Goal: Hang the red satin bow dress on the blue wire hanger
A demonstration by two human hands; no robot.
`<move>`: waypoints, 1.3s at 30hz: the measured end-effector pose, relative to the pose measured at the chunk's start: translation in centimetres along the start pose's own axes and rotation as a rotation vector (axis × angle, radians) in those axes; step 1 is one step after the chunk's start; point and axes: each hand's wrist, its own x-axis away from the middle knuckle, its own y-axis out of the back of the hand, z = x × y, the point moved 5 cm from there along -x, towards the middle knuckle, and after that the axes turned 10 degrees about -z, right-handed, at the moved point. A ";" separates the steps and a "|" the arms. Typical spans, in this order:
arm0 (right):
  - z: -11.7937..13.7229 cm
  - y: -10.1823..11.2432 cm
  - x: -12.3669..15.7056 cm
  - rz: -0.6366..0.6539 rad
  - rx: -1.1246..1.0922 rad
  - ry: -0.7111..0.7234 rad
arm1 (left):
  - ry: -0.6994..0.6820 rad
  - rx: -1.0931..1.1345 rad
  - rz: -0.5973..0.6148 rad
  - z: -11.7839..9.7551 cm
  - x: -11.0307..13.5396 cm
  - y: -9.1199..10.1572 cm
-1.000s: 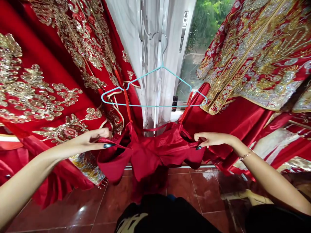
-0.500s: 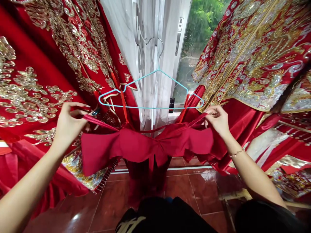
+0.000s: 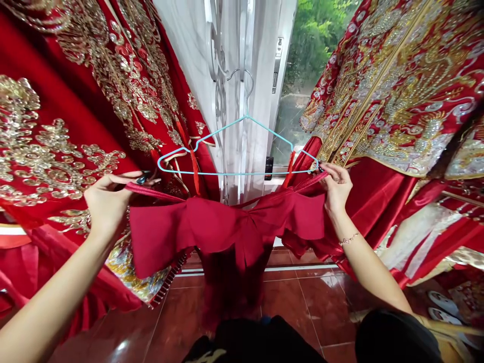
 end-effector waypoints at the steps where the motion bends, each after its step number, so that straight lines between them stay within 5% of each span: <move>1: 0.2 -0.2 -0.4 0.035 0.012 0.045 | -0.067 -0.031 0.029 -0.5 -0.3 -0.2; 7: 3.2 -3.3 -3.7 0.268 0.054 0.295 | -0.313 -0.062 0.105 -3.7 -3.2 -3.2; 14: 6.4 -8.7 -4.6 0.786 0.189 0.206 | -0.413 0.001 0.477 -7.5 -4.8 -9.6; 20: 7.5 -10.7 -3.4 1.006 0.211 0.184 | -0.530 -0.003 0.625 -8.7 -5.2 -12.8; 26: 7.9 -9.3 -1.8 0.983 0.315 0.346 | -0.558 -0.233 0.885 -7.2 -4.1 -13.2; 33: 5.7 -7.1 -0.4 0.736 0.329 0.407 | -0.683 -0.564 0.653 -5.9 -2.2 -10.9; 39: 5.3 -6.8 0.8 0.626 0.437 0.510 | -0.562 -0.326 0.679 -5.9 -2.2 -11.0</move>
